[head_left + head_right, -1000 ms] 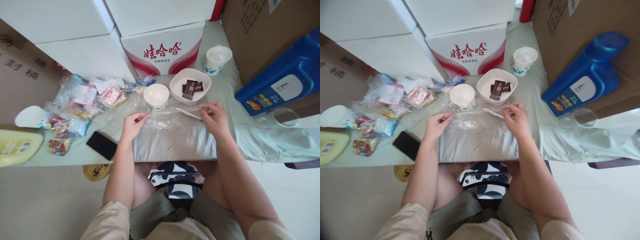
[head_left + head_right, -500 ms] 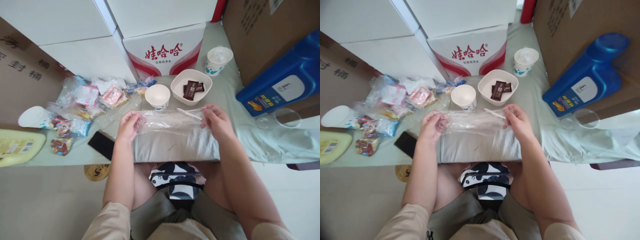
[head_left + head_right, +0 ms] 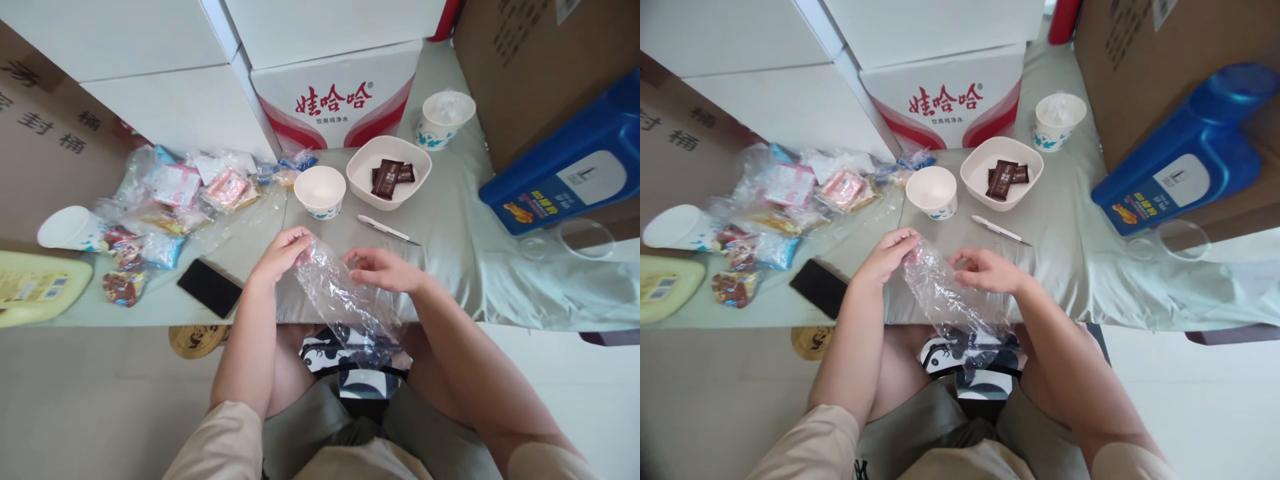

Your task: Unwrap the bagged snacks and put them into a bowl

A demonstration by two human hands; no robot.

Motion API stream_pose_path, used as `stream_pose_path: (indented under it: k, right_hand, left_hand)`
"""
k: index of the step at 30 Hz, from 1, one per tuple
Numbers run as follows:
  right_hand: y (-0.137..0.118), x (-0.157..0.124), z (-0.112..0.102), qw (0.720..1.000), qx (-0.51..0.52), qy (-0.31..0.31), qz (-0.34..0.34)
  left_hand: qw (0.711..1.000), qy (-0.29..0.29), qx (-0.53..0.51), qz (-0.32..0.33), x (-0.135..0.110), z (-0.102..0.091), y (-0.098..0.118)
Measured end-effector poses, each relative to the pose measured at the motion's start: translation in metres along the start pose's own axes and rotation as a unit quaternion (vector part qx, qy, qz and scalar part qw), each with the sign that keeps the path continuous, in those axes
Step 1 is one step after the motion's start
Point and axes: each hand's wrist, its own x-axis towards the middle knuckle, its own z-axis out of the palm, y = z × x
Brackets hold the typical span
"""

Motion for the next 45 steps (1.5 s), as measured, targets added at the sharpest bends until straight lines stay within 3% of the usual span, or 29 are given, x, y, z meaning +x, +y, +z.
stream_pose_path:
  k: [2,6,11,16,19,23,25,30,33,36,38,40,45]
  right_hand:
    - [-0.002,0.000,0.002,1.000,0.000,-0.015,0.011]
    - [-0.005,-0.005,-0.003,0.997,0.045,0.055,-0.020]
    - [-0.005,-0.007,-0.006,0.994,0.049,0.099,-0.026]
    - [-0.005,-0.004,-0.003,0.985,0.046,0.154,-0.060]
    - [-0.007,-0.002,-0.001,0.977,0.054,0.189,-0.077]
    - [-0.009,-0.001,0.000,0.970,0.070,0.217,-0.087]
    - [-0.010,-0.002,0.000,0.969,0.074,0.220,-0.090]
    - [-0.008,-0.002,0.000,0.969,0.073,0.221,-0.088]
    - [-0.007,-0.002,-0.001,0.968,0.085,0.220,-0.089]
    - [-0.007,-0.003,-0.001,0.987,0.088,0.133,-0.035]
    - [-0.007,-0.004,0.000,0.997,0.060,0.049,0.013]
    - [-0.005,-0.003,0.001,0.999,0.031,0.022,0.022]
    - [0.002,0.004,0.005,0.983,0.041,0.149,-0.094]
  left_hand:
    - [0.999,-0.033,0.006,0.010,-0.002,-0.001,0.001]
    - [0.994,-0.107,-0.023,-0.013,-0.006,-0.002,0.003]
    - [0.993,-0.050,-0.110,0.015,-0.005,-0.004,-0.001]
    - [0.965,-0.003,-0.257,0.057,0.002,-0.002,-0.003]
    - [0.967,0.002,-0.252,0.032,0.007,0.002,-0.005]
    - [0.978,-0.042,-0.202,-0.029,0.007,0.003,-0.006]
    - [0.983,-0.040,-0.177,-0.035,0.006,0.002,-0.004]
    - [0.983,0.037,-0.177,-0.017,0.002,0.002,0.003]
    - [0.985,-0.001,-0.164,-0.045,0.000,0.001,0.004]
    - [0.992,-0.025,-0.119,-0.030,-0.002,0.000,0.003]
    - [0.993,0.000,-0.120,-0.003,-0.002,-0.002,0.003]
    - [0.988,0.019,-0.152,0.017,-0.002,-0.007,0.003]
    - [0.953,0.025,-0.295,0.061,0.000,-0.014,0.000]
